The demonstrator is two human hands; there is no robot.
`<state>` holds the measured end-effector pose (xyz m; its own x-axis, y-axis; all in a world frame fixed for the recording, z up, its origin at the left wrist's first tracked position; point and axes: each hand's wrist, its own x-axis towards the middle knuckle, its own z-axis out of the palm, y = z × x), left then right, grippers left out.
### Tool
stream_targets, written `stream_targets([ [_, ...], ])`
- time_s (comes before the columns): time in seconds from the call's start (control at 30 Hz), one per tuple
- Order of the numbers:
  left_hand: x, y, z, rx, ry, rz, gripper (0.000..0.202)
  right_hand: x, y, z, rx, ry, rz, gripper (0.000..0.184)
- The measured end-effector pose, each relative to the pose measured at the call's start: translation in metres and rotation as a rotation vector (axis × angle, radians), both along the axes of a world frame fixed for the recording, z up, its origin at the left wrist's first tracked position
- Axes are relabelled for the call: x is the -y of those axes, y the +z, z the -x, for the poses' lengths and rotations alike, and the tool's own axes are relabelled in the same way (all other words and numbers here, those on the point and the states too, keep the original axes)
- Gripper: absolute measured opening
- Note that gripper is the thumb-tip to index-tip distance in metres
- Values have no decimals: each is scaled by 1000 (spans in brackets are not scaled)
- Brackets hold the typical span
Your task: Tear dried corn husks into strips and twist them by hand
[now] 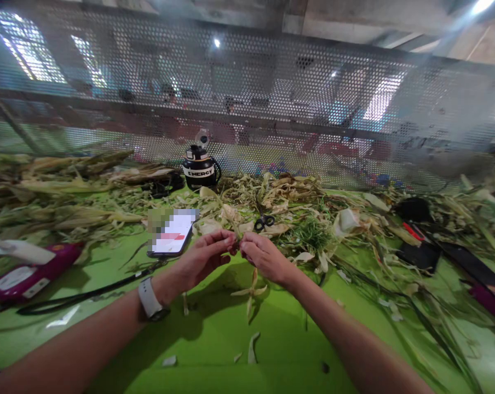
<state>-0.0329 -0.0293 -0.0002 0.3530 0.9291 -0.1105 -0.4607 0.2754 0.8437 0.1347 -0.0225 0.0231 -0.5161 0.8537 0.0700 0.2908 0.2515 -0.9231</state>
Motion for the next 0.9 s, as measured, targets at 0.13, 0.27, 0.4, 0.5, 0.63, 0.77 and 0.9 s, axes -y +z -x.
stream_targets([
  [0.13,-1,0,0,-16,26,-39,24,1,-1,1,-33,9,70,20],
  [0.27,-1,1,0,-4,54,-65,24,2,-2,1,-107,-17,146,21],
  [0.4,-2,1,2,23,-3,-9,27,2,-2,1,-115,-10,152,23],
  [0.5,-3,0,3,60,-14,31,24,1,-3,1,-80,-34,161,23],
  [0.63,-6,1,4,113,21,116,15,-2,-8,-4,95,-166,-227,19],
  [0.77,-7,4,5,167,29,168,14,-6,-15,-11,258,-224,-828,10],
  [0.9,-7,2,4,216,-23,155,13,-10,-18,-13,280,-115,-1027,14],
])
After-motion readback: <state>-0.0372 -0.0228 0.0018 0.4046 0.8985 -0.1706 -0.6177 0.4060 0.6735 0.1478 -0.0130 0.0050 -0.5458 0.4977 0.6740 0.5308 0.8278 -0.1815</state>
